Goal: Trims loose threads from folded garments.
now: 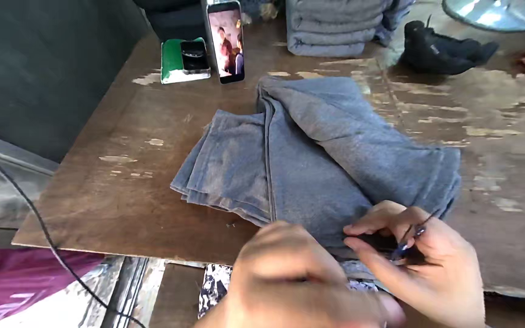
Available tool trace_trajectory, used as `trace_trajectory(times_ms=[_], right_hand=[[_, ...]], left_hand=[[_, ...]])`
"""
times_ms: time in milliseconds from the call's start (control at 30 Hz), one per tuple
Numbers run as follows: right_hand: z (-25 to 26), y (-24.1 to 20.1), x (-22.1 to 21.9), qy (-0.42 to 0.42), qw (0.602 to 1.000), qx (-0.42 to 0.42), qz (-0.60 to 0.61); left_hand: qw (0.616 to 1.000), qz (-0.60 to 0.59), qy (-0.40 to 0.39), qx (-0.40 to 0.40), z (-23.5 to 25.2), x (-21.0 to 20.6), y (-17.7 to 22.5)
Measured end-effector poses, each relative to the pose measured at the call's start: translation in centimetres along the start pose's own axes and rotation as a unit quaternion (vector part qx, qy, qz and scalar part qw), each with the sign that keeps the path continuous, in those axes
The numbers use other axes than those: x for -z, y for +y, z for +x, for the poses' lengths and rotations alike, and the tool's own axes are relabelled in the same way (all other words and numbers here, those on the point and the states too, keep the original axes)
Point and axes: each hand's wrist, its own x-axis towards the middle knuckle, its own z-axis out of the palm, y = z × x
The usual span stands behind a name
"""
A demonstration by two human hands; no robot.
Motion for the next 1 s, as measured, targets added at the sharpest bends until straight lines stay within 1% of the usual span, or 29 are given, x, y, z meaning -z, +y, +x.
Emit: trace_trajectory(times_ms=[33,100,200,267,367,433,500,567,633,667,700,733,767,800,833,867,900,933,1000], right_hand=[[0.0,0.1,-0.4,0.007,1.0,0.005,-0.001],[0.0,0.2,-1.2,0.012,1.0,0.017,-0.006],[0.1,0.2,-1.1,-0.027,0.999,0.024,-0.009],[0.2,0.0,-0.9,-0.039,0.999,0.025,-0.026],[0.5,-0.5,-1.6,-0.022,0.998,0.03,-0.059],[0.8,-0.9,-1.8,-0.009,0.998,0.037,-0.042],[1.4,-1.5,-1.4,0.013,0.999,0.044,-0.007],[2.2,-1.9,-0.7,0.045,0.997,0.057,0.02],[2.9,-2.0,-0.5,0.088,0.993,0.073,0.009],[3.2,-1.8,-0.7,0.109,0.991,0.078,-0.015],[3.4,-1.4,-1.1,0.121,0.988,0.079,-0.051],[3.5,-1.0,-1.5,0.117,0.986,0.071,-0.091],[3.5,-0.6,-2.0,0.099,0.985,0.06,-0.125],[3.3,-0.2,-2.4,0.071,0.985,0.042,-0.149],[3.1,0.1,-2.6,0.05,0.986,0.027,-0.16],[2.7,0.3,-2.5,0.037,0.988,0.019,-0.146],[2.3,0.3,-2.1,0.027,0.993,0.013,-0.116],[1.9,0.2,-1.7,0.016,0.996,0.007,-0.084],[1.3,0.0,-1.2,0.001,0.999,0.0,-0.044]], left_hand=[[0.998,0.054,-0.002,0.025,-0.9,-0.1,-1.4],[0.991,0.118,-0.007,0.068,-2.8,-0.5,-3.8],[0.975,0.199,-0.018,0.098,-4.6,-0.9,-5.4],[0.97,0.225,-0.009,0.091,-5.0,-0.8,-5.6],[0.97,0.23,0.004,0.082,-4.6,-0.5,-5.3],[0.966,0.249,0.01,0.067,-4.2,-0.6,-5.2],[0.96,0.272,0.014,0.065,-3.9,-0.7,-5.1],[0.952,0.294,0.016,0.087,-3.5,-0.7,-5.0],[0.951,0.292,0.017,0.105,-3.0,-0.9,-4.9],[0.956,0.27,0.021,0.11,-2.8,-1.2,-4.8],[0.968,0.22,0.029,0.12,-2.5,-1.5,-4.8],[0.98,0.135,0.043,0.138,-2.3,-1.8,-4.7],[0.984,0.028,0.063,0.164,-2.1,-2.0,-4.6],[0.973,-0.084,0.088,0.196,-2.0,-2.1,-4.6],[0.949,-0.193,0.112,0.224,-1.9,-2.1,-4.7],[0.921,-0.277,0.133,0.241,-1.9,-2.1,-4.8],[0.901,-0.328,0.15,0.243,-2.0,-2.1,-4.9],[0.893,-0.353,0.158,0.229,-2.3,-2.3,-5.1],[0.906,-0.346,0.154,0.188,-2.9,-2.7,-5.4]])
